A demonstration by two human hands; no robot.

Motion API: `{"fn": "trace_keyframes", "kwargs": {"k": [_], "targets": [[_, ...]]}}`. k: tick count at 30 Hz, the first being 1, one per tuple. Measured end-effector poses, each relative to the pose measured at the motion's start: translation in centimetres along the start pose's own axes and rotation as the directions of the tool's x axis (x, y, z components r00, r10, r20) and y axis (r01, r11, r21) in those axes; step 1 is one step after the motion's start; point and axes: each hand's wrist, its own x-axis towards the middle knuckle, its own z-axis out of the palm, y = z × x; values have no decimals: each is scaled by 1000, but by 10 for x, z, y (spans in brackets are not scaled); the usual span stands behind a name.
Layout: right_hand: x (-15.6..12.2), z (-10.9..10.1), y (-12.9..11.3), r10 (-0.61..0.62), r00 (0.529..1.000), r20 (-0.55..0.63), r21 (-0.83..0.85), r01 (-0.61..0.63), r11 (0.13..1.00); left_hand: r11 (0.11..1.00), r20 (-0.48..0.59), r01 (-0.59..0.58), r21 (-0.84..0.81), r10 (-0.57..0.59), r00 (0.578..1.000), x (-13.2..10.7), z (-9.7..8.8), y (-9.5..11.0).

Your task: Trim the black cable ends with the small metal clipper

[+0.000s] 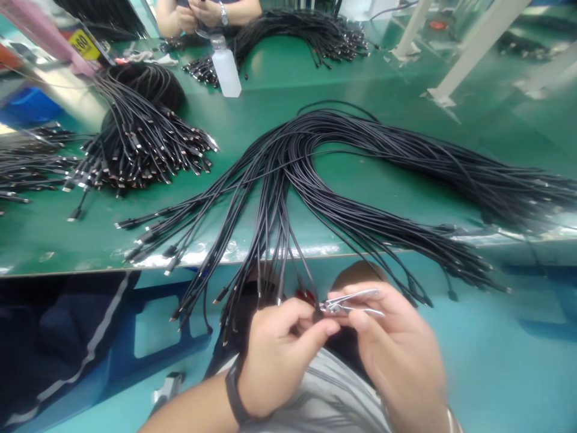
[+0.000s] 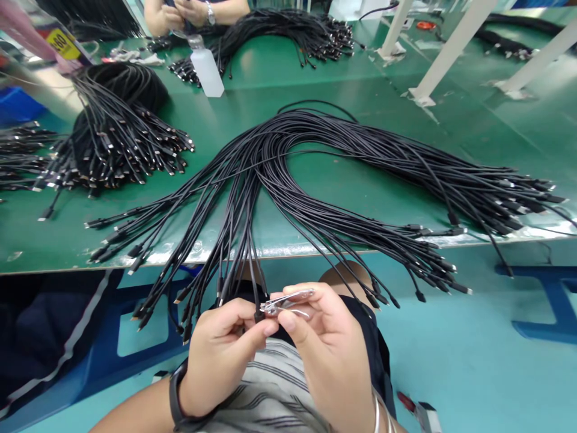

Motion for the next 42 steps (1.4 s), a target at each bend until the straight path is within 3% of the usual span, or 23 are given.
{"fn": "trace_keyframes", "kwargs": {"k": [11,14,16,18,21,23,25,27,29,31,33,36,38,39,42], "targets": [[4,-4,-1,111,992,-55,-148,-118,982,997,-3,-48,56,49,999,1,0,1],[6,-7,6,148,985,-86,-42,-152,987,997,5,-39,60,38,999,1,3,2],[9,-11,10,140,990,-24,103,-137,985,998,31,-13,62,11,999,1,6,1],[13,-17,12,132,979,154,173,-158,972,998,77,29,52,-33,996,1,9,-3],[19,-27,9,174,908,380,30,-200,979,979,178,181,-97,-162,971,3,17,-19],[24,-33,4,194,910,367,-160,-144,977,909,245,324,-263,-262,933,4,23,-34],[28,-39,-1,143,953,266,-382,-32,924,838,262,401,-370,-320,911,6,29,-47],[32,-47,-5,40,985,169,-588,68,806,806,241,415,-422,-341,909,8,31,-52],[36,-56,-5,-64,996,68,-739,93,667,762,221,406,-504,-340,914,10,30,-49],[40,-65,-3,-145,989,-31,-832,55,552,664,228,383,-642,-312,922,12,26,-41],[42,-71,1,-227,969,-97,-881,23,473,505,269,379,-775,-279,922,15,21,-31],[37,-69,8,-362,920,-148,-902,24,431,328,375,453,-829,-276,885,19,16,-21],[28,-60,11,-413,888,-204,-868,32,496,288,423,512,-809,-321,848,22,15,-19],[23,-54,13,-392,891,-230,-817,42,574,286,431,531,-798,-344,834,24,15,-19],[12,-35,19,-127,969,-211,-453,18,891,331,447,561,-759,-363,818,28,15,-21]]}}
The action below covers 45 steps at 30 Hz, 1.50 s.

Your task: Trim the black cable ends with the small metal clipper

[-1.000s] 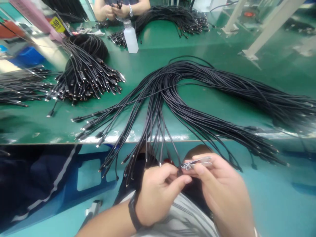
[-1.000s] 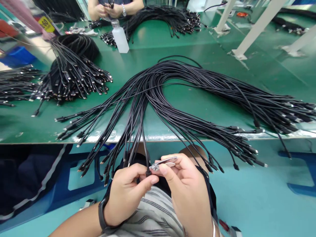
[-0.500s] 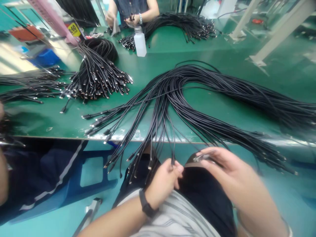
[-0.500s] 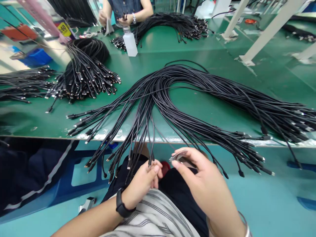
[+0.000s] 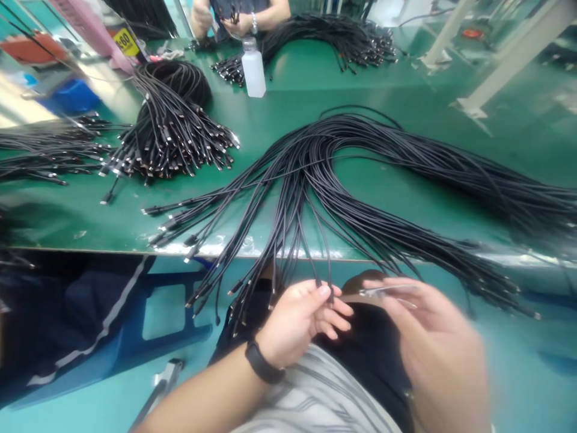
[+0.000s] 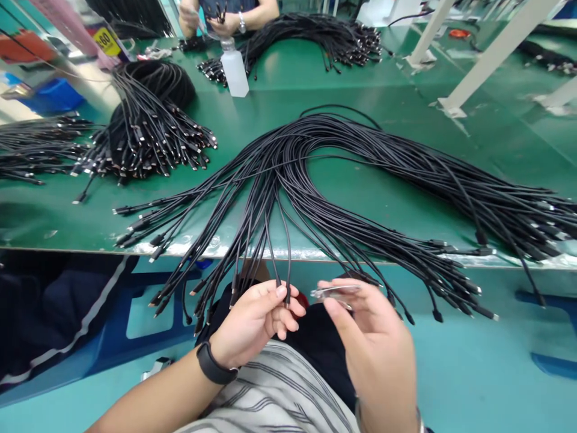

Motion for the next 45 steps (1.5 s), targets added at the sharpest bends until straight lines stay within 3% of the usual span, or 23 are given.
{"fn": "trace_keyframes", "kwargs": {"k": [3,6,13,32,35,39,42,45], "targets": [[-4,16,2,142,973,183,417,-208,884,995,16,-16,100,14,1000,1,0,3],[0,27,5,155,963,219,559,-254,789,981,12,-94,169,94,996,1,1,6],[10,35,5,163,954,251,511,-274,815,972,9,-162,170,163,987,2,8,9],[12,34,5,174,960,219,398,-251,883,982,47,-177,74,173,984,9,9,2],[12,36,3,193,965,180,381,-249,890,983,48,-165,78,161,986,8,9,2],[12,38,-2,218,965,145,446,-260,856,995,125,-93,22,90,988,8,7,4],[12,36,-4,189,963,190,503,-261,824,1000,173,-16,-9,18,985,9,4,6],[9,34,-3,180,953,242,506,-282,815,998,113,-40,44,34,993,8,3,6]]}}
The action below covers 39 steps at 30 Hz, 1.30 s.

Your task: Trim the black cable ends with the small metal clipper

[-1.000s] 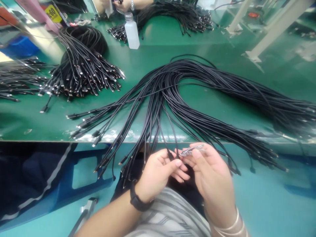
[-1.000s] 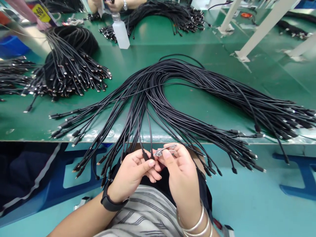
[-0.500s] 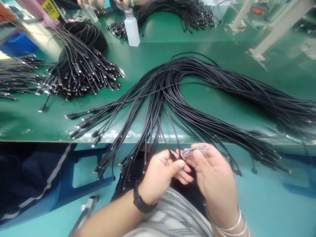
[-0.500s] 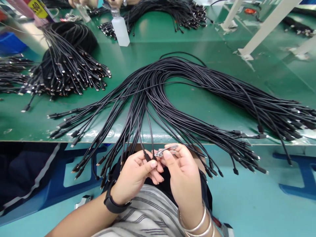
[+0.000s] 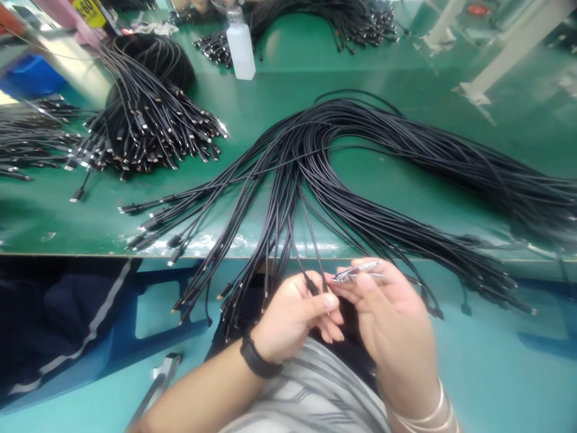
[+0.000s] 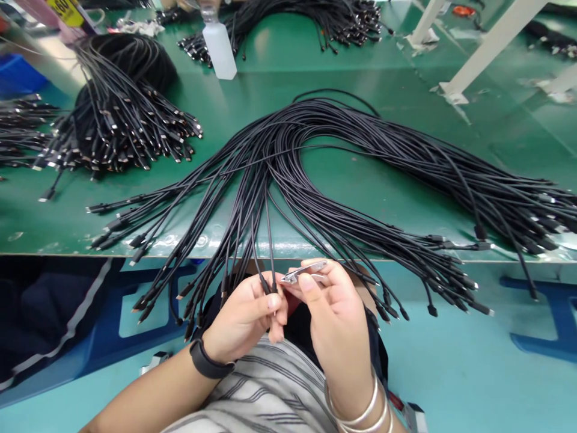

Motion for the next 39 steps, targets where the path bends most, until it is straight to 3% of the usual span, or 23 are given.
{"fn": "trace_keyframes", "kwargs": {"k": [4,7,19,23,26,30,34,36,39], "targets": [[-4,0,4,27,1000,6,-58,-27,998,983,-196,-81,166,114,974,-2,5,-1],[-5,4,3,29,1000,5,-119,-29,992,971,-253,-103,215,157,955,-2,9,-2],[-1,7,0,54,998,28,-149,-49,988,969,-278,-94,230,158,947,-2,10,-1],[1,4,5,24,1000,-18,-222,-28,975,970,-278,-91,225,154,948,-2,11,-2],[3,2,10,33,999,-42,-151,-39,988,971,-274,-82,224,144,951,-2,10,-3],[6,1,3,66,989,133,-30,-62,998,953,-251,-64,297,142,958,-2,7,-3],[9,-1,-12,168,893,418,-237,-71,969,931,-230,-49,363,141,963,-4,3,-2],[10,-2,-18,179,870,459,-326,-23,945,926,-204,-28,375,113,972,-7,0,-1],[12,-1,-22,92,906,414,-343,61,937,933,-178,-45,358,116,977,-15,-4,0]]}}
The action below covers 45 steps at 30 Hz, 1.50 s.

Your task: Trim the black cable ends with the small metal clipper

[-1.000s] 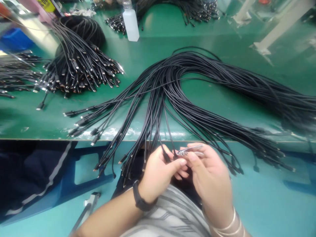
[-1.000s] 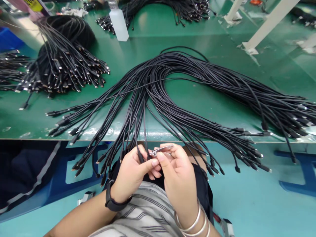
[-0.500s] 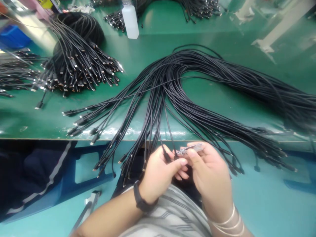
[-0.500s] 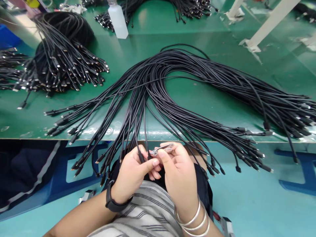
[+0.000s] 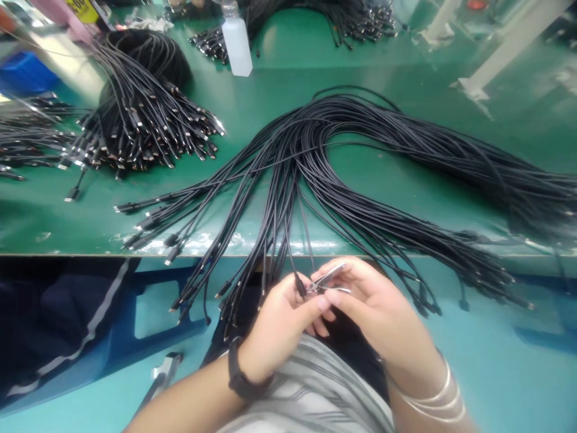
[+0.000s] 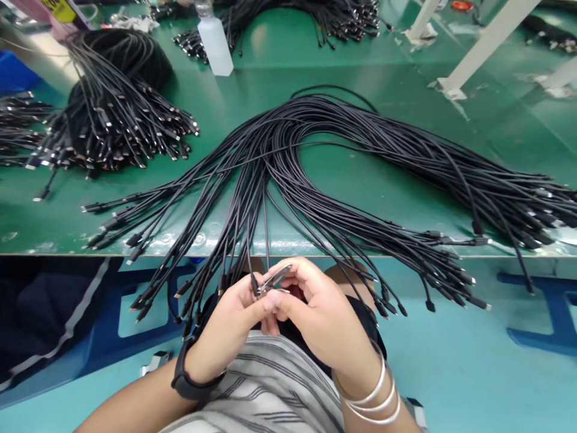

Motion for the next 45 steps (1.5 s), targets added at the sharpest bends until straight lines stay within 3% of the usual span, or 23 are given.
{"fn": "trace_keyframes", "kwargs": {"k": [5,9,11,13,15,16,20,22,25,27,29,32,45], "targets": [[1,-7,-3,-80,989,-123,-52,74,996,978,-17,-25,-208,22,1000,-12,-4,6],[-2,-28,-2,-160,950,-268,-214,103,971,957,-114,-3,-289,-31,993,-18,-3,11],[-4,-37,0,-251,880,-403,-422,64,904,965,-116,5,-263,-37,993,-18,-3,12],[-6,-39,1,-397,746,-535,-648,-61,759,976,-81,14,-217,-32,996,-17,-3,11],[-10,-31,1,-528,630,-570,-760,-160,630,987,-50,9,-158,-17,999,-14,-2,9],[-13,-23,1,-557,611,-563,-777,-160,609,992,-39,1,-124,-5,999,-13,-1,8],[-20,11,2,-547,699,-461,-715,74,696,997,11,-70,-39,70,997,-9,7,7],[-21,21,3,-490,752,-442,-590,167,790,994,42,-102,-32,103,994,-8,11,7],[-16,24,2,-214,880,-423,-127,176,976,991,76,-135,1,134,988,-8,13,7],[-12,23,1,-75,926,-370,172,148,974,988,81,-154,30,151,985,-7,12,6],[-7,23,1,-29,938,-345,305,142,942,984,91,-168,52,163,982,-7,10,5],[-3,25,3,12,937,-348,363,123,924,980,109,-185,73,177,978,-7,7,2],[-1,20,9,51,941,-334,340,70,938,984,119,-164,72,154,981,-6,8,1]]}}
